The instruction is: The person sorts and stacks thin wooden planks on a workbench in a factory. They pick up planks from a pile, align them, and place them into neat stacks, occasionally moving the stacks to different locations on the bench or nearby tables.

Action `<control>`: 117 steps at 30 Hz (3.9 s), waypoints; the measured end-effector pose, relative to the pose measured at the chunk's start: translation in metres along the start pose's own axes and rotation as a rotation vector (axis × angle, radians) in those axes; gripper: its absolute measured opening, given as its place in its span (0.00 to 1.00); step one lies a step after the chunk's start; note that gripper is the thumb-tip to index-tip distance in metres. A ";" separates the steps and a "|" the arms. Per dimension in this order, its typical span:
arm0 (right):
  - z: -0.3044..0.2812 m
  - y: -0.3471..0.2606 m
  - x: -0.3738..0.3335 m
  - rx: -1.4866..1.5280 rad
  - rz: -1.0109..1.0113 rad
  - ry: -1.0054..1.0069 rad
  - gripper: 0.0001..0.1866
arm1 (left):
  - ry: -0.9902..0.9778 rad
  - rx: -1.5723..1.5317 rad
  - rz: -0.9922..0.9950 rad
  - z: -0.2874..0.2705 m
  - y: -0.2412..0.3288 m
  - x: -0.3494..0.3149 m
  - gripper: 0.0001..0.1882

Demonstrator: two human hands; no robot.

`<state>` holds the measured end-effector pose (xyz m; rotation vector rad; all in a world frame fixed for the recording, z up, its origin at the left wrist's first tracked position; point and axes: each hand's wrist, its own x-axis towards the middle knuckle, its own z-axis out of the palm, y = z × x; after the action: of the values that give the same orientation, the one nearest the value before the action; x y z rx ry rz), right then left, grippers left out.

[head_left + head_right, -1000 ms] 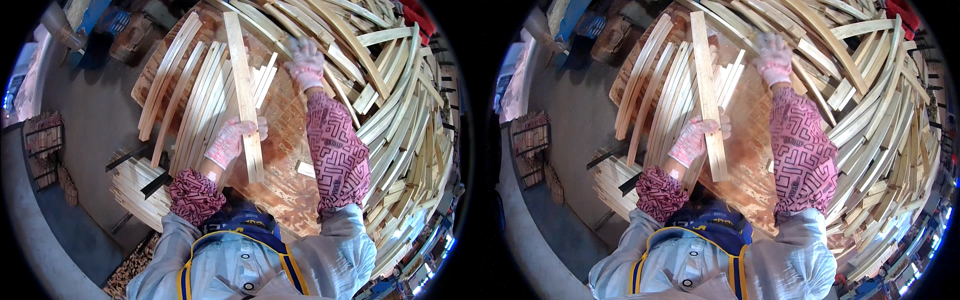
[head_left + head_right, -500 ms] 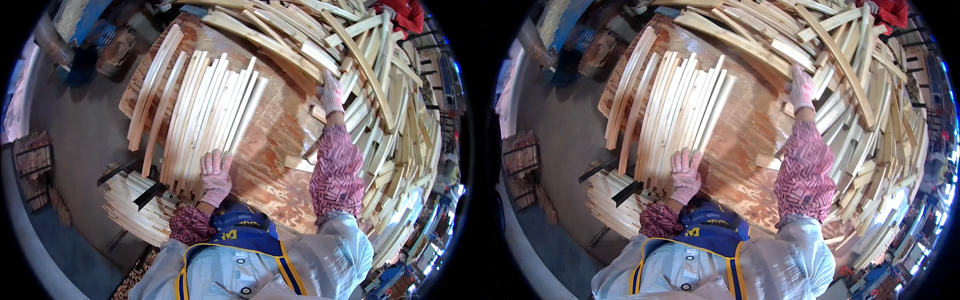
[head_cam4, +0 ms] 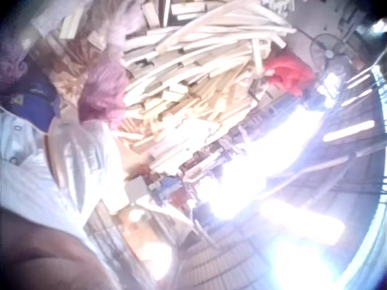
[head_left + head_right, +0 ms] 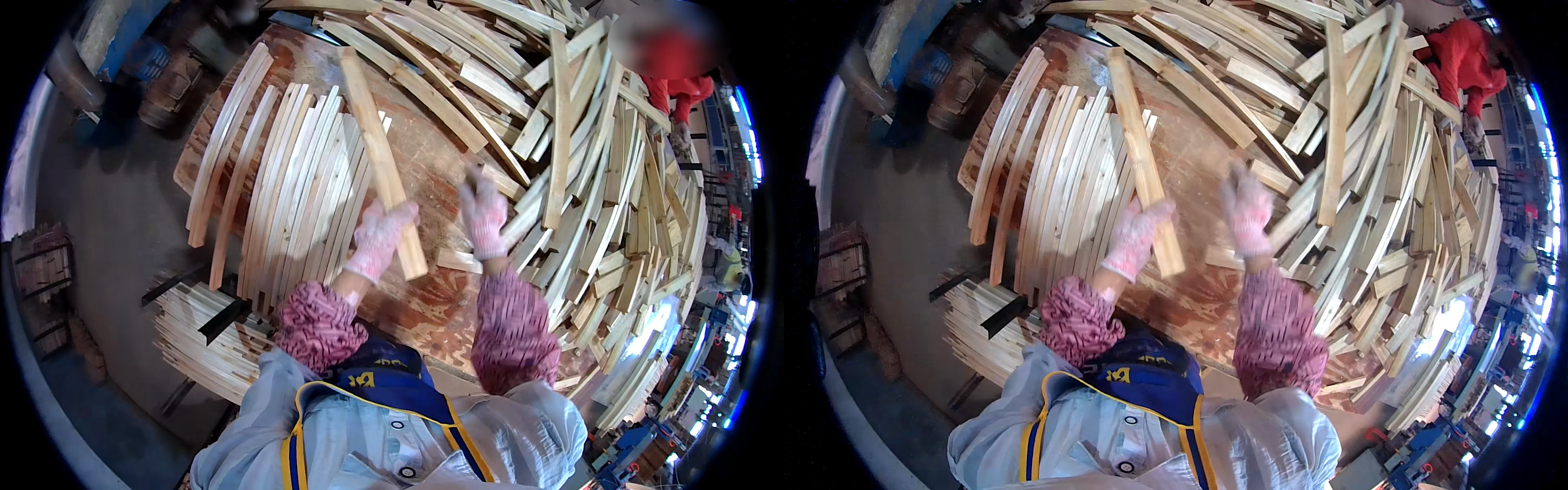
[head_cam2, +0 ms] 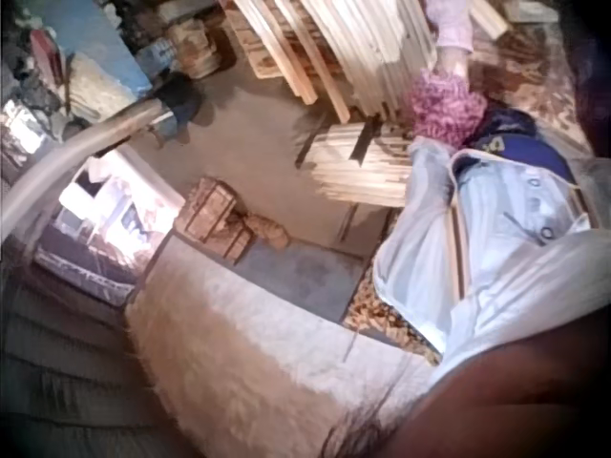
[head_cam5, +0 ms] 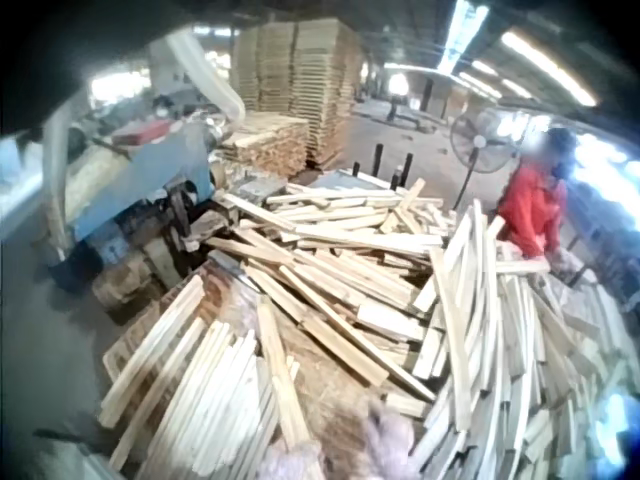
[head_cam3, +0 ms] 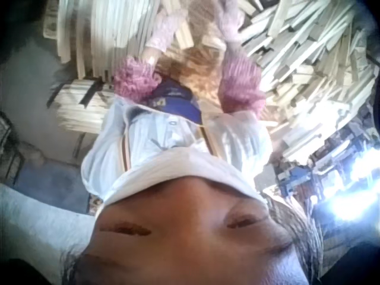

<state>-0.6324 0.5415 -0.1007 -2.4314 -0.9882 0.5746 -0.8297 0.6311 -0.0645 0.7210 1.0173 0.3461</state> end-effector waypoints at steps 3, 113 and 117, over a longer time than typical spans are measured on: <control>-0.007 -0.034 0.073 -0.733 -0.076 0.144 0.34 | 0.049 0.431 0.168 -0.032 -0.044 -0.023 0.21; -0.127 0.103 -0.191 -0.164 0.912 0.170 0.49 | -0.701 2.014 0.465 -0.029 -0.099 -0.080 0.35; -0.104 0.154 -0.175 -0.242 0.909 0.301 0.44 | -0.820 0.851 -0.536 -0.110 -0.047 -0.131 0.33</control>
<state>-0.6095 0.2894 -0.0644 -2.9990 0.2353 0.3417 -0.9928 0.5636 -0.0482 1.1636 0.4870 -0.8531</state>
